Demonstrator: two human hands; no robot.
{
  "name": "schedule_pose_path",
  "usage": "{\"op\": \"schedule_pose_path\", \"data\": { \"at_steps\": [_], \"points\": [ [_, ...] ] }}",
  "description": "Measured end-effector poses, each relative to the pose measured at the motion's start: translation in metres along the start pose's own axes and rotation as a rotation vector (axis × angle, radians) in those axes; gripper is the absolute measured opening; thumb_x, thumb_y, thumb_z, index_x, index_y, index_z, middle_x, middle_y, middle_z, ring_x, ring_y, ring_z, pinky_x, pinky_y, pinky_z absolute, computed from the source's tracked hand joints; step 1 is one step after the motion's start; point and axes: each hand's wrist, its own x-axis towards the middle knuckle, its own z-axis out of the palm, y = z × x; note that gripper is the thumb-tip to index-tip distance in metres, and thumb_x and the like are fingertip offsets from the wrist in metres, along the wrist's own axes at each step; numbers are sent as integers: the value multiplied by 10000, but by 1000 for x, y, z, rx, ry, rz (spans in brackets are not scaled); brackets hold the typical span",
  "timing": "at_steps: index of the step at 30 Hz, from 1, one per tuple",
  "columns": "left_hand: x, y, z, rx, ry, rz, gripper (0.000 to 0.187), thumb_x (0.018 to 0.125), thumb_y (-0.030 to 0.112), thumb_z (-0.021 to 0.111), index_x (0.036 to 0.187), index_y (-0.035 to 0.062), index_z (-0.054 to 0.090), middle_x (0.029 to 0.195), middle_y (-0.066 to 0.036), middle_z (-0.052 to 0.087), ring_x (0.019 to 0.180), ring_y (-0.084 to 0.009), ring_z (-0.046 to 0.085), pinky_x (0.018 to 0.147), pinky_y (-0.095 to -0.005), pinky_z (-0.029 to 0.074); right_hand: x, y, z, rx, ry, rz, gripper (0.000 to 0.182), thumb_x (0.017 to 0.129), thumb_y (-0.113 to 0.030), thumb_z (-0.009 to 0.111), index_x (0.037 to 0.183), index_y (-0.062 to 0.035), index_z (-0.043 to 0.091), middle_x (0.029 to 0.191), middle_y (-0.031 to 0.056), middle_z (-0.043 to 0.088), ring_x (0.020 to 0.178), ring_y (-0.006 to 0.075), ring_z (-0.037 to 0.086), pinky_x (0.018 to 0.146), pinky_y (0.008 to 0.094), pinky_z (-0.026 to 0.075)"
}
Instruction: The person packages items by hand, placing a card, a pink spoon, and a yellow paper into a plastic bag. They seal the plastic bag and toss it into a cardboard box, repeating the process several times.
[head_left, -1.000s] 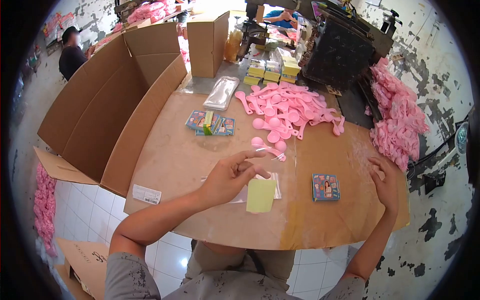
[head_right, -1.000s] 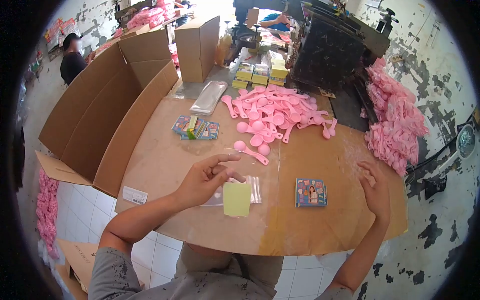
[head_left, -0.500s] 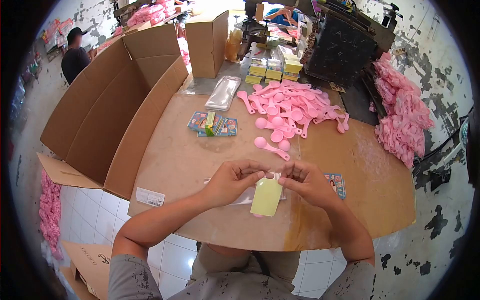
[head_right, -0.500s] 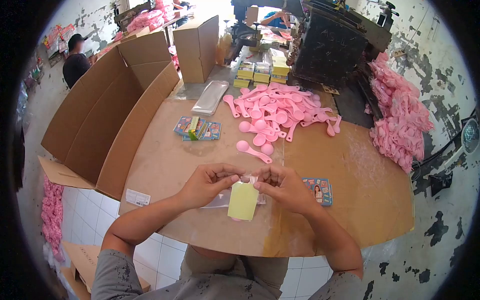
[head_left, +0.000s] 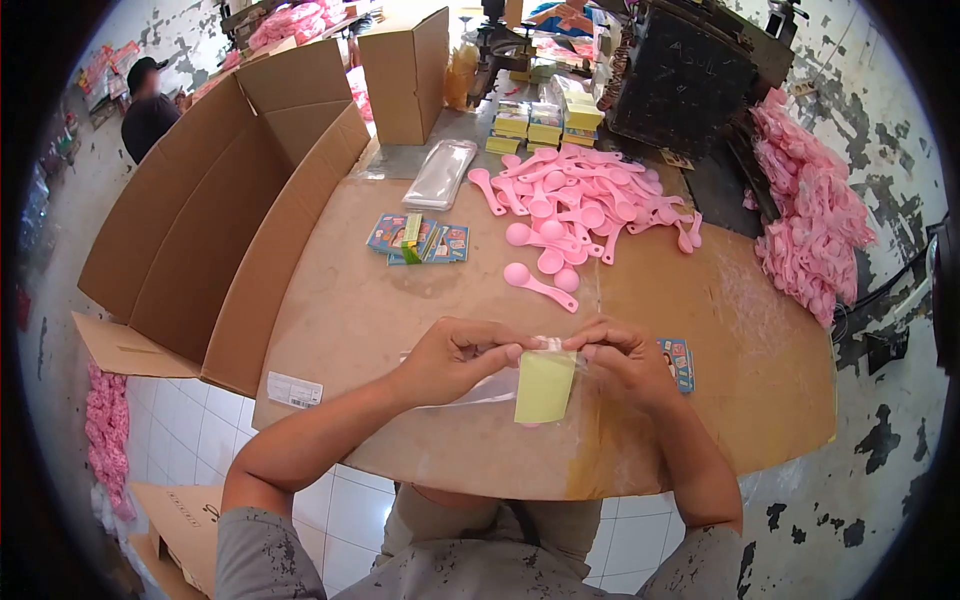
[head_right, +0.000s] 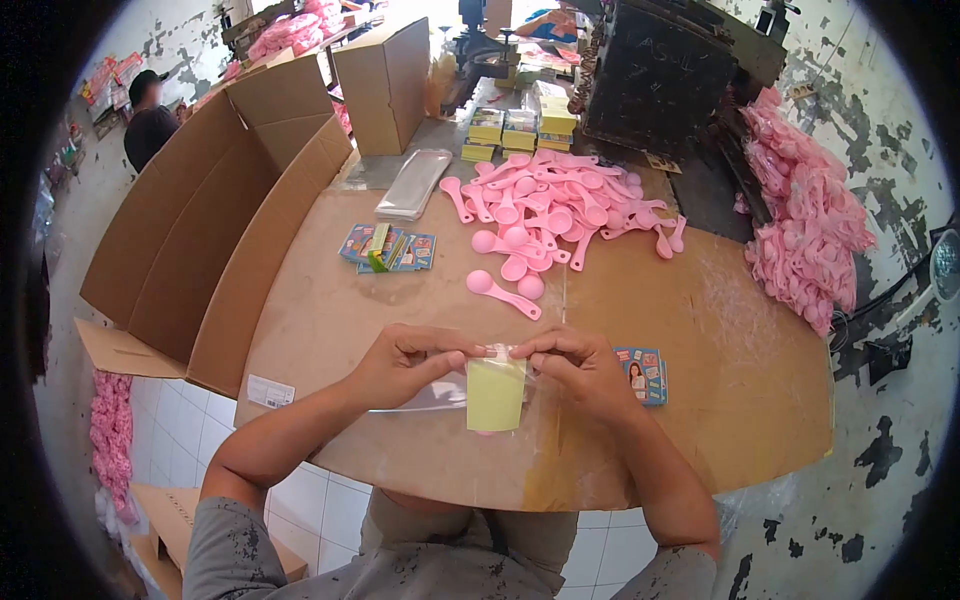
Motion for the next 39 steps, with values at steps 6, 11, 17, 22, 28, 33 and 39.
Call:
{"op": "schedule_pose_path", "data": {
  "at_steps": [6, 11, 17, 22, 28, 33, 39],
  "points": [
    [1, -1, 3, -49, 36, -131, 254, 1054, 145, 671, 1251, 5, 750, 1136, -79, 782, 999, -102, 716, 834, -253, 575, -3, -10, 6, -122, 22, 10, 150, 972, -34, 720, 1092, 9, 799, 1081, 61, 712, 959, 124, 667, 848, 271, 541],
    [2, 1, 7, -68, 61, -143, 234, 1040, 104, 684, 1244, 17, 757, 1031, -35, 790, 911, -59, 703, 738, -219, 538, -3, -6, 7, -71, 4, 23, 288, 957, -5, 736, 1243, 11, 707, 1119, 70, 696, 997, 125, 670, 860, 282, 561],
    [3, -3, 3, -77, 123, -104, 293, 1029, 77, 692, 1308, -11, 706, 1129, -76, 766, 1012, -97, 708, 875, -254, 576, -5, -7, 13, 21, -123, 168, 413, 970, -3, 719, 1358, 16, 579, 1108, 79, 704, 1011, 128, 683, 852, 297, 577],
    [3, -6, 13, -218, 72, -81, 302, 1039, 121, 683, 1303, -25, 668, 1115, -61, 751, 1032, -137, 717, 940, -303, 586, -4, -5, 12, -5, -58, 105, 335, 980, -24, 719, 1297, 18, 621, 1076, 67, 714, 1005, 121, 683, 863, 298, 561],
    [-2, 9, -40, -36, 199, -58, 371, 1048, 139, 672, 1387, 13, 594, 1292, -85, 690, 1130, -165, 694, 914, -318, 587, -7, -18, -14, -160, 144, -104, 318, 985, -51, 707, 1297, -18, 654, 1062, 34, 717, 1007, 121, 680, 882, 296, 538],
    [18, 47, -53, -504, 814, 377, 317, 1050, 95, 589, 1351, 9, 635, 1249, -108, 726, 1052, -181, 709, 886, -365, 577, -13, -39, -61, -644, 356, -106, 307, 960, -104, 726, 1258, -35, 701, 1098, 65, 731, 1026, 190, 690, 948, 348, 522],
    [8, -4, -28, 641, 157, 114, 390, 907, 206, 809, 1254, 58, 713, 1144, -105, 696, 998, -240, 676, 849, -407, 546, -33, -39, -101, -1035, 99, 48, 313, 865, -97, 814, 1165, -40, 746, 1038, 95, 711, 1012, 236, 682, 960, 370, 509]
  ]
}}
